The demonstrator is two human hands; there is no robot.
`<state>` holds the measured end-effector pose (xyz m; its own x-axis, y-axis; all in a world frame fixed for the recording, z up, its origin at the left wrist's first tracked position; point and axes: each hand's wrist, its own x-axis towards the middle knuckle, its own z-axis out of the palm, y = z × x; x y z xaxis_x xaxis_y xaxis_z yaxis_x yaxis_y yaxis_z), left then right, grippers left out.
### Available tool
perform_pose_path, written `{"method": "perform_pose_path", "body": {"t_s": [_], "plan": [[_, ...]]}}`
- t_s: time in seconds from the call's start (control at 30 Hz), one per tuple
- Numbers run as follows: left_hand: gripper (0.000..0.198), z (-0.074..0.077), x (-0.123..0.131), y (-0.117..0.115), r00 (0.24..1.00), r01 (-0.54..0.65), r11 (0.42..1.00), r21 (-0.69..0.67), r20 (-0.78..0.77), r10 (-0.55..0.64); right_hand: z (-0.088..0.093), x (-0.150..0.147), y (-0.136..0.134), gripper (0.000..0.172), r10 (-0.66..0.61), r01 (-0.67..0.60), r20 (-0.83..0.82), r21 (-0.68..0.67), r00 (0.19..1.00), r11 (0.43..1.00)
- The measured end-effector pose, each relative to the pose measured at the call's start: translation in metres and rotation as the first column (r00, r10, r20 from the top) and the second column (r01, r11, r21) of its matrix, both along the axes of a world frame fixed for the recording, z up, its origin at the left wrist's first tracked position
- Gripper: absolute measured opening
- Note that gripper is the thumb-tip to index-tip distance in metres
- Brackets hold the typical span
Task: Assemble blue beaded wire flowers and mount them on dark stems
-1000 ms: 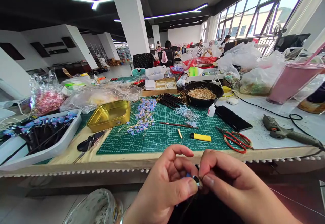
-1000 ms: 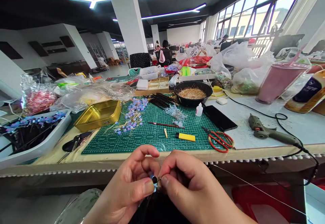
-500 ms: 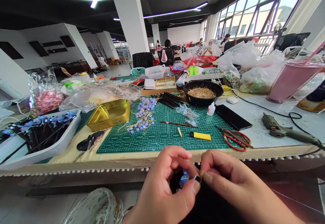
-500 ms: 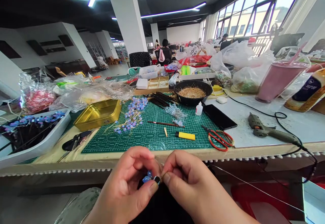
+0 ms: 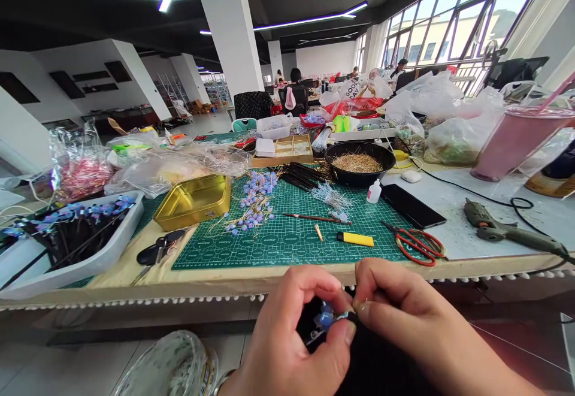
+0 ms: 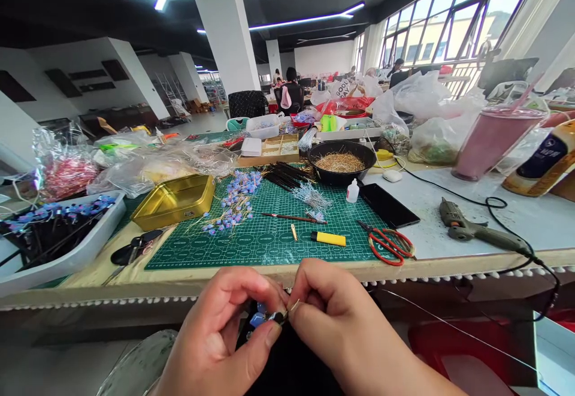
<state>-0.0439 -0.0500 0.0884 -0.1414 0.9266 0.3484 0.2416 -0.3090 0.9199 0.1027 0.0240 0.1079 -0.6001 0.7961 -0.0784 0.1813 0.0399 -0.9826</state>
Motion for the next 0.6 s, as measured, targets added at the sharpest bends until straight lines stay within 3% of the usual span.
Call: {"method": "perform_pose_path", "body": {"t_s": [0.17,0.23,0.37,0.43,0.5,0.6], "plan": [[0.032,0.003,-0.002,0.003,0.983,0.043,0.996,-0.077,0.179,-0.029,-0.002,-0.002,0.001,0.024,-0.083,0.086,-0.037,0.082,0.996,0.993],[0.028,0.003,-0.007,0.007,0.973,0.045,0.995,-0.089,0.232,-0.023,-0.003,0.002,0.0,0.021,-0.107,0.11,-0.028,0.157,0.994,0.981],[0.022,0.003,-0.016,0.011,0.972,-0.053,0.994,-0.094,0.221,0.073,-0.006,0.013,-0.004,0.017,-0.1,0.099,-0.008,0.254,0.995,0.962],[0.02,0.003,-0.017,0.011,0.98,-0.098,0.993,-0.063,0.166,0.107,-0.013,0.011,-0.006,0.021,-0.04,0.043,-0.025,0.138,0.999,0.989],[0.019,0.005,-0.016,0.011,0.989,-0.115,0.993,-0.008,0.097,0.116,-0.024,0.003,-0.007,0.024,-0.055,0.043,-0.123,-0.097,0.991,0.994],[0.021,0.007,-0.01,0.009,0.994,-0.106,0.992,0.063,0.024,0.104,-0.038,-0.011,-0.005,0.026,-0.234,0.043,-0.35,-0.477,0.907,0.878]]}}
